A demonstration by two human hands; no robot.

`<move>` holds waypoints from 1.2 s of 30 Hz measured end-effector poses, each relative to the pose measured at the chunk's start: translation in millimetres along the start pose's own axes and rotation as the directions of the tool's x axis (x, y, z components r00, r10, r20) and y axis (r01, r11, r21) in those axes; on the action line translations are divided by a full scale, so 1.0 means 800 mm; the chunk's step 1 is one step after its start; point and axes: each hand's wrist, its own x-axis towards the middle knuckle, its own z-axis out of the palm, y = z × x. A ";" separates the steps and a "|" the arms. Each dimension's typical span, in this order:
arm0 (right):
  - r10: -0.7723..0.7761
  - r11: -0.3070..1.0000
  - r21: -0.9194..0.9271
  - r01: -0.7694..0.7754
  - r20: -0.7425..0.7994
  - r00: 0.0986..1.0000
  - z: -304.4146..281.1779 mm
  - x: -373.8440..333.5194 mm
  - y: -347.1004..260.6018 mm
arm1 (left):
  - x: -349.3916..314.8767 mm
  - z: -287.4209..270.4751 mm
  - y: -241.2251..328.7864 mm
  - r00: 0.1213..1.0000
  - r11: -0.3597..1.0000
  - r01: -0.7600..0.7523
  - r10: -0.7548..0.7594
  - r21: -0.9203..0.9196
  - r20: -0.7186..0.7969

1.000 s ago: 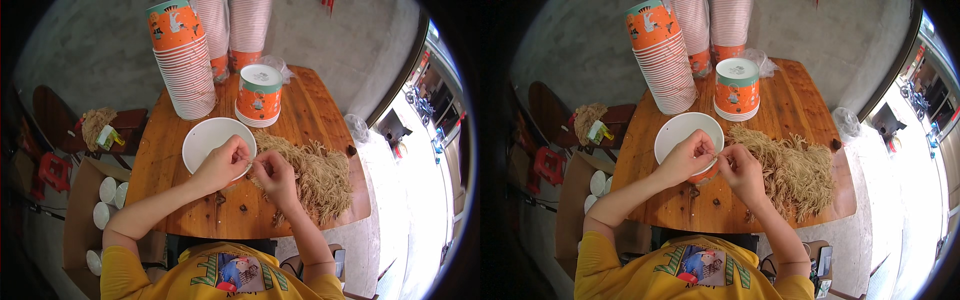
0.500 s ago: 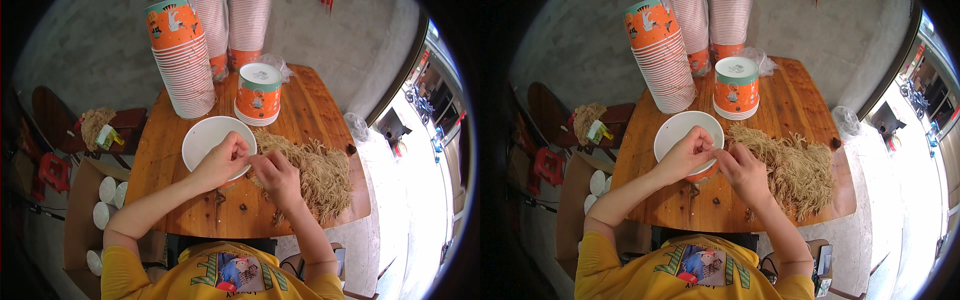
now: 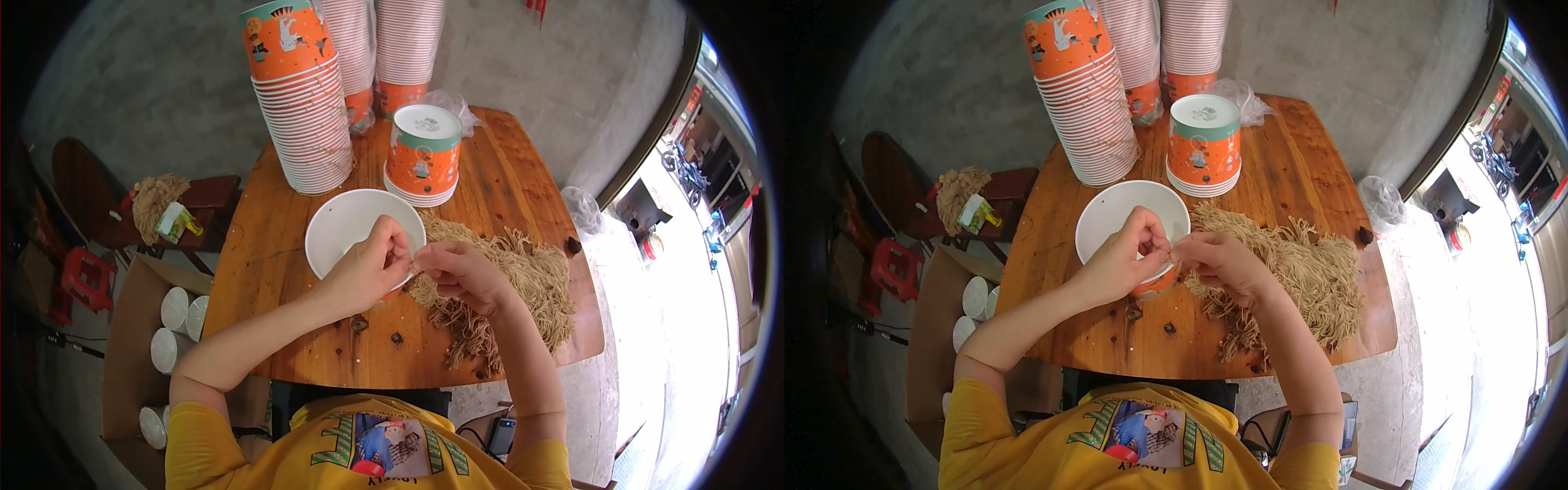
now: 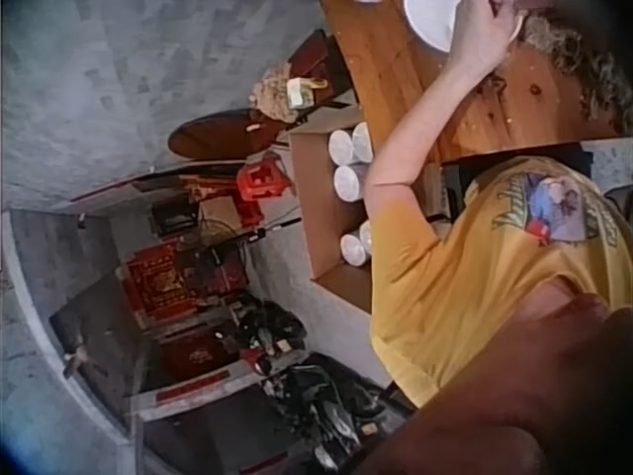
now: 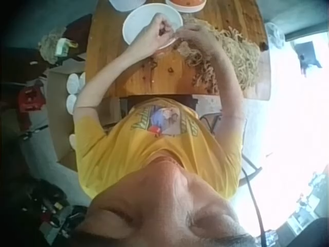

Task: The person is placing small seeds and brown fibrous material into printed paper cups as part of a packaging process.

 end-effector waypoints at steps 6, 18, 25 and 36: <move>-0.064 0.968 0.237 0.077 -0.061 0.996 0.003 -0.003 0.021 | 0.001 0.001 -0.006 1.000 0.998 0.022 -0.022 -0.060 0.007; -0.606 0.747 -0.479 0.462 -0.202 0.770 0.024 -0.003 0.041 | 0.000 -0.001 -0.003 0.993 0.998 0.014 -0.007 -0.060 0.121; -0.547 0.811 -0.401 0.426 -0.263 0.795 0.027 -0.004 0.043 | -0.002 -0.006 0.003 0.981 0.984 0.177 -0.178 0.022 0.078; -0.540 0.817 -0.381 0.433 -0.241 0.807 0.032 -0.009 0.048 | -0.007 -0.012 0.001 0.994 0.971 0.101 -0.107 0.219 0.016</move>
